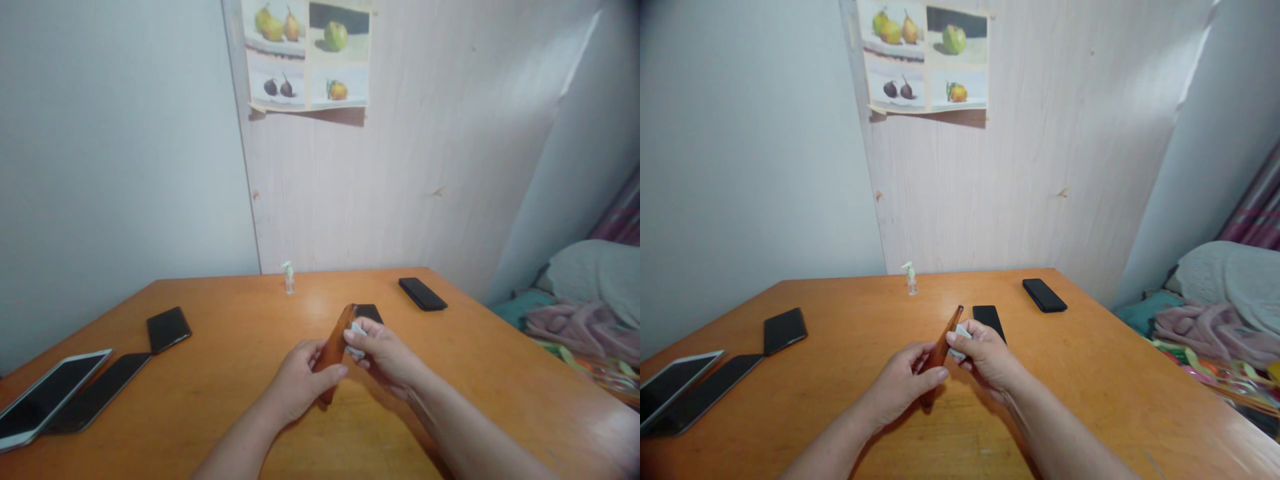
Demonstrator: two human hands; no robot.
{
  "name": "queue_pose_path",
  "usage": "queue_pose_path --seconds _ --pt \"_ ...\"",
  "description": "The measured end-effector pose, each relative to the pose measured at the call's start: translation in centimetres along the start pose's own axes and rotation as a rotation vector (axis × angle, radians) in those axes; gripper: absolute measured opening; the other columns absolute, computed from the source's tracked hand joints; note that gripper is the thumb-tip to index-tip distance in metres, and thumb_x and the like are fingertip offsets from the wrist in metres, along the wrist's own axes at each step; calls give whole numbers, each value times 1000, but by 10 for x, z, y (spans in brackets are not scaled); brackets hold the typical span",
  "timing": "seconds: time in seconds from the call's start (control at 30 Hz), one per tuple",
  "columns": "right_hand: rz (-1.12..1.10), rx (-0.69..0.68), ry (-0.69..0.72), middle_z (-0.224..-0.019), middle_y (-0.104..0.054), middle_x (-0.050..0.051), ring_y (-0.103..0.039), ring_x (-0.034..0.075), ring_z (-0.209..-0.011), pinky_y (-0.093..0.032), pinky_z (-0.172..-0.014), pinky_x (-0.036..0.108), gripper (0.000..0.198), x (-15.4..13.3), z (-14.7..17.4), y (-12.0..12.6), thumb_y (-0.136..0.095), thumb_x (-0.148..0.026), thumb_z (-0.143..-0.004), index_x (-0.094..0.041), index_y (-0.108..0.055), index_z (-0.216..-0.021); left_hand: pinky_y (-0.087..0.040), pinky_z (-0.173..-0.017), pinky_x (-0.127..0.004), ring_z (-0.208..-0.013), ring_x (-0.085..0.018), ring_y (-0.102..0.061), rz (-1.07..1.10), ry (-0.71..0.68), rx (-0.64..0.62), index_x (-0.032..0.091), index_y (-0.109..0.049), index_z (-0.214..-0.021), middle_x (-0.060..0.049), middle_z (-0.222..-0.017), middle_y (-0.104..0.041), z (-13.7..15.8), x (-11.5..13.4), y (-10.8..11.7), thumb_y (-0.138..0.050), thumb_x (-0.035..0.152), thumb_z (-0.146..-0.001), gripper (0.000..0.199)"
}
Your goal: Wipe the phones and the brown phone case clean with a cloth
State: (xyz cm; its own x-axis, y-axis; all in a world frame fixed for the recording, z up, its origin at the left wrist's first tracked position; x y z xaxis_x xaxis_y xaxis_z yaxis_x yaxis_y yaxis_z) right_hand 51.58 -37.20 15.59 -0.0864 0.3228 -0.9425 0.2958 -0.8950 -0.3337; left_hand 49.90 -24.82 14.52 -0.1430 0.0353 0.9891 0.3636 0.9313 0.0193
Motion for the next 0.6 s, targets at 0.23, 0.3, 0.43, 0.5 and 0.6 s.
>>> queue_pose_path --seconds 0.23,0.3,0.43,0.5,0.6 --pt "-60 42 27 -65 -51 -4 -38 7 -54 -21 -47 21 39 -4 -2 8 -82 -43 -71 -19 -52 -74 -47 -80 -31 -91 -25 -63 -27 44 -5 15 -70 -102 -11 -100 -69 -2 -13 3 -76 35 -75 34" --pt "-1 -33 -19 -65 -53 -3 -39 7 -54 -22 -47 21 38 7 -1 -4 -81 -45 -72 -18 -53 -75 -46 -85 -32 -96 -26 -63 3 30 -6 16 -69 -105 -11 -104 -68 -3 -9 5 -74 35 -77 34" --pt "53 -42 -5 -65 -55 -2 -41 8 -54 -25 -49 22 34 12 -1 -6 -76 -45 -76 -18 -56 -75 -44 -93 -35 -107 -28 -60 -140 -18 89 17 -67 -114 -13 -113 -65 -4 -3 19 -73 40 -78 44" --pt "45 62 33 -64 -55 -2 -41 8 -55 -25 -48 22 29 8 -5 9 -73 -40 -77 -18 -56 -73 -43 -93 -37 -107 -29 -59 -349 -26 186 18 -65 -118 -13 -114 -64 -3 -3 32 -74 44 -75 52" --pt "41 257 108 -64 -54 -2 -40 9 -53 -25 -46 22 18 1 -9 37 -69 -30 -73 -18 -57 -72 -39 -96 -40 -110 -32 -56 -665 -49 306 18 -60 -124 -13 -117 -62 -1 -2 47 -75 48 -69 63"
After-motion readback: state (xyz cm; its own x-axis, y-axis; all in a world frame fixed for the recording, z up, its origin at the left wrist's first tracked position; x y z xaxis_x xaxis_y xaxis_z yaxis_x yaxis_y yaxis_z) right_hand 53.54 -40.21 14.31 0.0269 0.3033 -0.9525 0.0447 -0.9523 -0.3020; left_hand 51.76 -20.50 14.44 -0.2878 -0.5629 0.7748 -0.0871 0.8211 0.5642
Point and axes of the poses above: each hand's wrist, its own z-axis away from the middle knuckle, its own y-axis out of the back of the hand, x = y × z, the point moved 9 cm from there along -z, towards the middle knuckle
